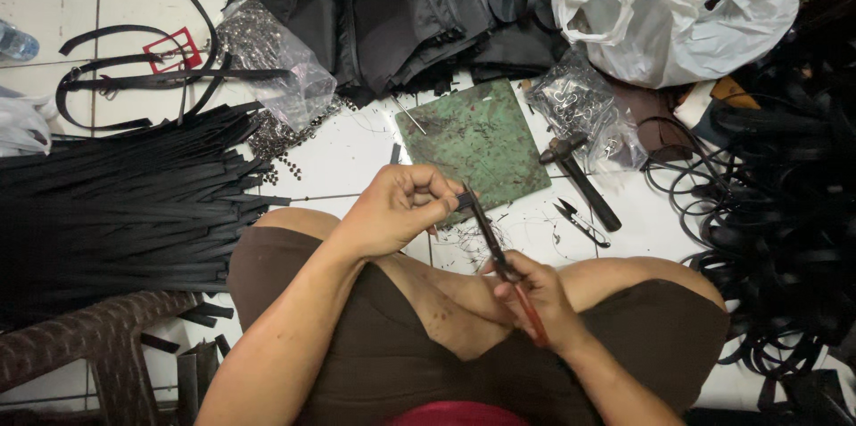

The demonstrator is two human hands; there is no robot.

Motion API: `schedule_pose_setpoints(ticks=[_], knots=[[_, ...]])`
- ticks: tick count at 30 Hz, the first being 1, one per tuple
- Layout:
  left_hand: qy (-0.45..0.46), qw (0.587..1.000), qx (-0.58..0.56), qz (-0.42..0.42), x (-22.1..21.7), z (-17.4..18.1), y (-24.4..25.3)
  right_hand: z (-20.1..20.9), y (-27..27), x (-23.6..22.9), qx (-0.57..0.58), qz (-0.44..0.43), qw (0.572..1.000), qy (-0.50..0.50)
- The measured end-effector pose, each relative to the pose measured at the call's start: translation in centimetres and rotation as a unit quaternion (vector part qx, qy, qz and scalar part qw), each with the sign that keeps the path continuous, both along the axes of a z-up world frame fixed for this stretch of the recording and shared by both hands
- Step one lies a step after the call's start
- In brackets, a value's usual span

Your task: The person assembles keychains by cutting black straps, inserting metal rings, and hammering them into place. They repeatedly pick up straps, cut them, attach hardware, and use a hammer on a green board to secure the components.

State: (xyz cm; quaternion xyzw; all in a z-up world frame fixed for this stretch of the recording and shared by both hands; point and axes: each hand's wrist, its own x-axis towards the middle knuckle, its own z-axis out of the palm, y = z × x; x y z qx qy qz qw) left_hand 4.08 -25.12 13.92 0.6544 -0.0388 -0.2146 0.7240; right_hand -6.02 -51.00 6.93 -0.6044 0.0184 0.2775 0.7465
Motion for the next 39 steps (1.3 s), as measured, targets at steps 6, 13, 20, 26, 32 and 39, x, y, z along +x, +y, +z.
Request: schedule_pose_setpoints(ticks=[6, 13, 20, 26, 32, 39], knots=[[-0.005, 1.0, -0.019, 0.017, 0.6, 2.0, 1.1, 4.2, -12.0, 8.2, -0.553, 0.004, 0.828, -0.093], [-0.022, 0.995, -0.046, 0.082, 1.3, 2.1, 1.8, -9.6, -29.8, 12.2, -0.755, 0.168, 0.63, -0.07], [-0.032, 0.993, -0.076, 0.085, 1.7, 1.4, 1.6, -16.0, -33.3, 13.0, -0.698, 0.242, 0.673, -0.025], [-0.093, 0.991, -0.065, 0.07, 1.2, 4.6, 1.0, -4.0, -19.9, 14.9, -0.653, 0.201, 0.716, -0.143], [-0.165, 0.973, -0.098, 0.131, -0.9, 10.2, -1.8, 7.4, 4.7, 11.6, -0.156, 0.102, 0.912, -0.365], [-0.271, 0.866, -0.079, 0.412, -1.8, 13.6, 5.6, 9.1, 7.4, 8.2, -0.074, 0.117, 0.965, -0.222]])
